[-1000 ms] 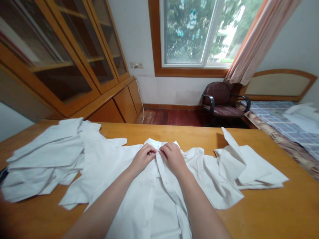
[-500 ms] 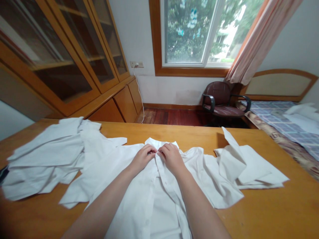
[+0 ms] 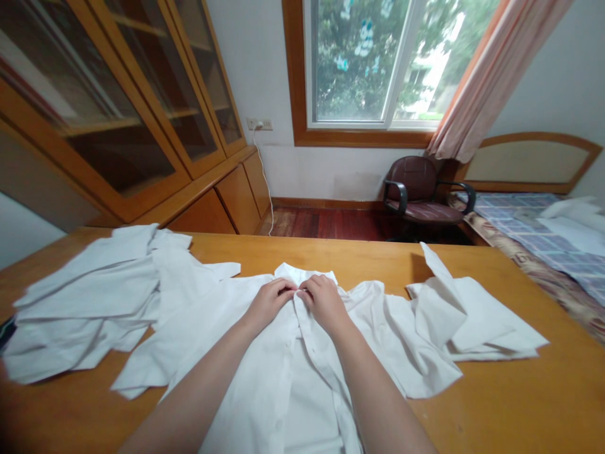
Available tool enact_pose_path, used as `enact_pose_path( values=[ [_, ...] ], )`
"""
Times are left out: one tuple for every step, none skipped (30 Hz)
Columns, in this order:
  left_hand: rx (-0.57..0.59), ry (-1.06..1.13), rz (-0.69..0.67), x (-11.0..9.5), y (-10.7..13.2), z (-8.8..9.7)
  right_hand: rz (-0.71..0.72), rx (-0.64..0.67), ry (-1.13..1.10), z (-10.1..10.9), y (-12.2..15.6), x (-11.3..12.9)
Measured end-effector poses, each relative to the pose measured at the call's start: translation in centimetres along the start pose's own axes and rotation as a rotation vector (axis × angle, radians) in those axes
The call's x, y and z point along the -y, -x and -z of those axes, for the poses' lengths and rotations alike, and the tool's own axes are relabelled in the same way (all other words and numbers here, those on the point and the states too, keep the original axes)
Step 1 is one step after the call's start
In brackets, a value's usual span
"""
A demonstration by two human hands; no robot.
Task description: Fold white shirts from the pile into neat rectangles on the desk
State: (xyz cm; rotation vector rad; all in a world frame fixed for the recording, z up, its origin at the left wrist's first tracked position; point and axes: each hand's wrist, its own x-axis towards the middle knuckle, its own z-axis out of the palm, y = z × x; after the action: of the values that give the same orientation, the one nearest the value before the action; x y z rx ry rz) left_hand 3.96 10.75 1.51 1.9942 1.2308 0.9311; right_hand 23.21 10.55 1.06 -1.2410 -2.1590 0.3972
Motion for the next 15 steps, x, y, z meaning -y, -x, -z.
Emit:
enact_pose_path(
  values=[
    [0.005, 0.003, 0.002, 0.03, 0.0, -0.01, -0.007, 0.001, 0.0, -0.06, -0.02, -0.04],
    [0.011, 0.003, 0.003, 0.07, 0.01, -0.02, -0.011, 0.001, 0.002, -0.12, -0.05, -0.08],
    [0.017, -0.001, 0.002, 0.13, 0.01, -0.05, -0.014, 0.003, 0.006, -0.19, -0.07, -0.12],
    [0.02, -0.008, 0.0, 0.2, 0.01, -0.1, -0.016, 0.007, 0.012, -0.26, -0.09, -0.15],
    [0.019, -0.018, -0.001, 0.27, 0.01, -0.17, -0.019, 0.01, 0.02, -0.32, -0.11, -0.17],
    [0.015, -0.028, -0.001, 0.35, 0.0, -0.25, -0.022, 0.013, 0.029, -0.37, -0.12, -0.18],
    [0.007, -0.038, -0.002, 0.43, 0.0, -0.33, -0.025, 0.015, 0.034, -0.4, -0.13, -0.18],
    [-0.003, -0.049, -0.006, 0.5, -0.01, -0.4, -0.028, 0.016, 0.035, -0.4, -0.13, -0.17],
    [-0.014, -0.066, -0.015, 0.56, -0.01, -0.47, -0.03, 0.014, 0.03, -0.36, -0.13, -0.15],
    [-0.025, -0.088, -0.027, 0.61, 0.0, -0.53, -0.033, 0.008, 0.02, -0.28, -0.12, -0.13],
    [-0.035, -0.115, -0.042, 0.63, 0.02, -0.57, -0.034, -0.001, 0.006, -0.18, -0.1, -0.11],
    [-0.041, -0.145, -0.058, 0.63, 0.04, -0.59, -0.035, -0.01, -0.008, -0.05, -0.09, -0.11],
    [-0.043, -0.175, -0.074, 0.61, 0.06, -0.6, -0.037, -0.02, -0.021, 0.08, -0.08, -0.11],
    [-0.04, -0.201, -0.086, 0.57, 0.09, -0.6, -0.037, -0.027, -0.035, 0.21, -0.07, -0.12],
    [-0.034, -0.221, -0.095, 0.51, 0.12, -0.59, -0.038, -0.031, -0.047, 0.32, -0.07, -0.13]
  ],
)
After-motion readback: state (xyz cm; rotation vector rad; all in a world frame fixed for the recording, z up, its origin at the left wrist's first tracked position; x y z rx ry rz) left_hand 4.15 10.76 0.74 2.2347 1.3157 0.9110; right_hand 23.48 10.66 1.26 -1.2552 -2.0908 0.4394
